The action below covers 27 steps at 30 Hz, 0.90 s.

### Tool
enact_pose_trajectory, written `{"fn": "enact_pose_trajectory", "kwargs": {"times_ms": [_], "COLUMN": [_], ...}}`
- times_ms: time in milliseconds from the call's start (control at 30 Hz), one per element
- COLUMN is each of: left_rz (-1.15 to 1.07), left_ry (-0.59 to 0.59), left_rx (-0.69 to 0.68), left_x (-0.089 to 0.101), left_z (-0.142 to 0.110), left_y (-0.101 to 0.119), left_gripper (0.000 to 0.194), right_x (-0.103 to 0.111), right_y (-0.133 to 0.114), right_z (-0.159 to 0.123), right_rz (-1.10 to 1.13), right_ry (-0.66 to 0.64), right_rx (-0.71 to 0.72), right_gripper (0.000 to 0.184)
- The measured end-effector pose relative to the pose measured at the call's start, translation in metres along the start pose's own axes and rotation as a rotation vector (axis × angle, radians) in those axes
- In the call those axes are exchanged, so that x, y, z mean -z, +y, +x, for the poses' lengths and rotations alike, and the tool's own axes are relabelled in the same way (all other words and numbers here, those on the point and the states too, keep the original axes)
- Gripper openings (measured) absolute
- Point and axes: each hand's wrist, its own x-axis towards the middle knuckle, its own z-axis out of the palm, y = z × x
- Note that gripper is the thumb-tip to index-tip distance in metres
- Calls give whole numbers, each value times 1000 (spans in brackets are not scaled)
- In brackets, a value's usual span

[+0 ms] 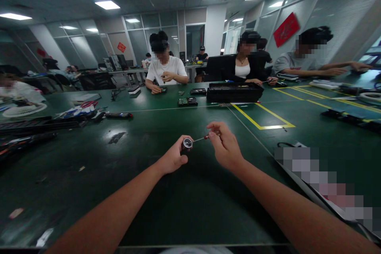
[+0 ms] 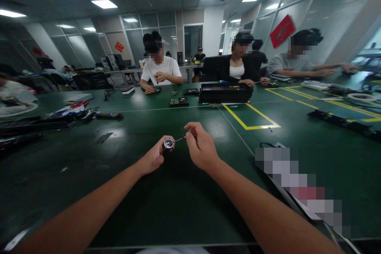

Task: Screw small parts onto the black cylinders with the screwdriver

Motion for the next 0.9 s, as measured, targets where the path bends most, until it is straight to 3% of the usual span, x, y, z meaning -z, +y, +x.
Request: {"fn": "enact_pose_trajectory", "kwargs": {"times_ms": [267, 533, 733, 900], "left_rz": [-1, 260, 357, 352], "left_ry": [25, 52, 91, 138], "left_rx": [36, 230, 194, 203], "left_x": [0, -6, -10, -7], "left_z": [-1, 0, 1, 2], "left_y": [-7, 4, 3, 1], "left_gripper": [82, 32, 26, 23], "right_x": [1, 0, 1, 0], "right_y": [-10, -7, -9, -7], "right_z": [4, 3, 6, 5], "right_rz": [-111, -126, -213, -161], "right_ry": [-20, -75, -47, -97], "right_rx": [-29, 23, -39, -57], "right_gripper": [24, 32, 32, 35]}}
